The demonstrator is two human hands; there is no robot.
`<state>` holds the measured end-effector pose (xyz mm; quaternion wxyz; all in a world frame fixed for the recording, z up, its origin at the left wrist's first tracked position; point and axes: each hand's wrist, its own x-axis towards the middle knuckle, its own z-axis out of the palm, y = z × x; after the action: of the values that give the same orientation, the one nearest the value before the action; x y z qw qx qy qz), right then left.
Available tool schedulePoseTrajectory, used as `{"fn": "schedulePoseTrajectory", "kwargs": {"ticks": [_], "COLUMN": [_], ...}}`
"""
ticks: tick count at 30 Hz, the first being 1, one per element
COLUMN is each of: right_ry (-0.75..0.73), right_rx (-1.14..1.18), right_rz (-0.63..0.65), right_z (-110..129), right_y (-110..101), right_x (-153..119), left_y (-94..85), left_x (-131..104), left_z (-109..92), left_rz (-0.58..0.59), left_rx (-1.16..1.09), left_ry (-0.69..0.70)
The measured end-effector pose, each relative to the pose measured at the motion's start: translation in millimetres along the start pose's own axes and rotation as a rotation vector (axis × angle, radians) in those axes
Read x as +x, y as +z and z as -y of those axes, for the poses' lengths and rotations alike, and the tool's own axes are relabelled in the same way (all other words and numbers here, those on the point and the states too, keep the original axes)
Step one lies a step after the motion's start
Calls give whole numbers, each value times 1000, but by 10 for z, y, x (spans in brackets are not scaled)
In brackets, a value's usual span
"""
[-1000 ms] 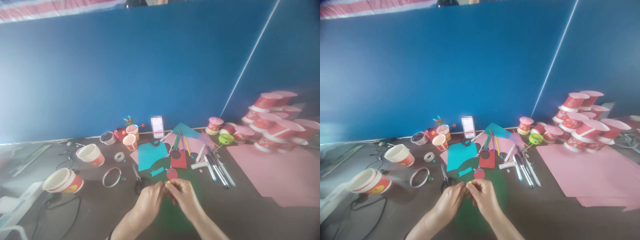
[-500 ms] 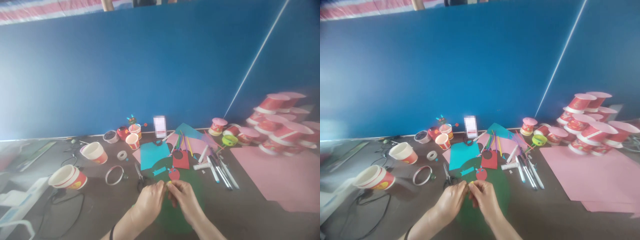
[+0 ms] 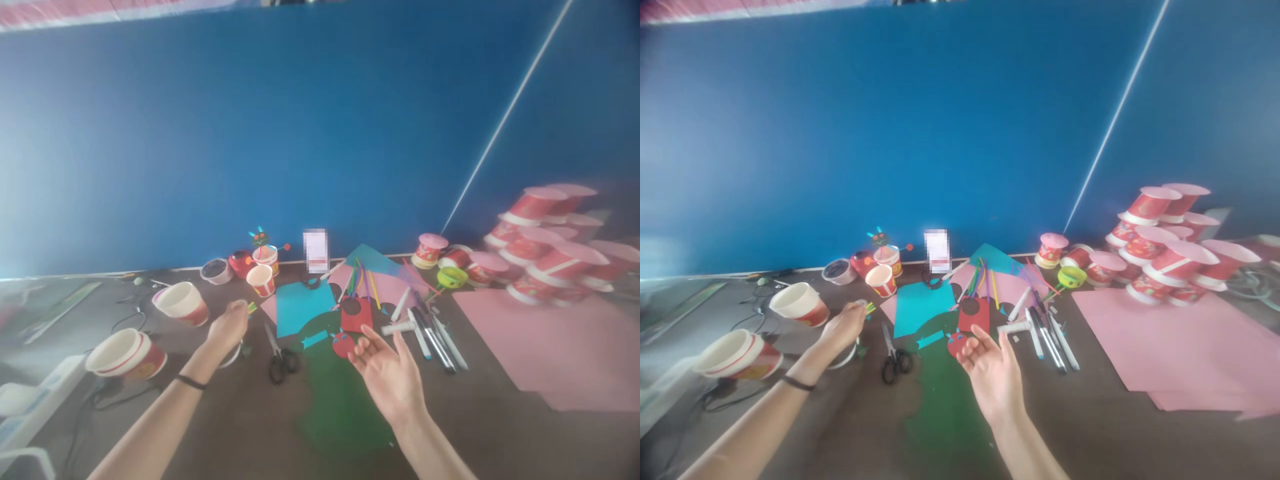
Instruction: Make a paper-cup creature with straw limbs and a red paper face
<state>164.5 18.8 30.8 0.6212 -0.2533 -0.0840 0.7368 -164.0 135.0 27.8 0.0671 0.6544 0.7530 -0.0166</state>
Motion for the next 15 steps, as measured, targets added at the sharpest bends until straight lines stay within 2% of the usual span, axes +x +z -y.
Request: {"fn": "schedulePoseTrajectory", "kwargs": {"ticks": [2,5,10,13,15], "right_ry": [14,-2,-38,-78,-111], "right_rx": [126,163,140,147,174], "right_rz": [9,-21,-2,42,48], "right_z": [85,163,248,335,391], "right_y": [29,23,-12,-11,6], "right_x": [45,112,156,182,224], "left_y": [55,83,-91,-228,-260], "left_x": [39,49,7,-150,-367], "left_z": [11,3,-22,-116,-271], "left_rz": [15,14,-72,-166,-216], "left_rx": [-17,-61,-209,-373,-531], "left_ry": [-2,0,-7,12,44]}}
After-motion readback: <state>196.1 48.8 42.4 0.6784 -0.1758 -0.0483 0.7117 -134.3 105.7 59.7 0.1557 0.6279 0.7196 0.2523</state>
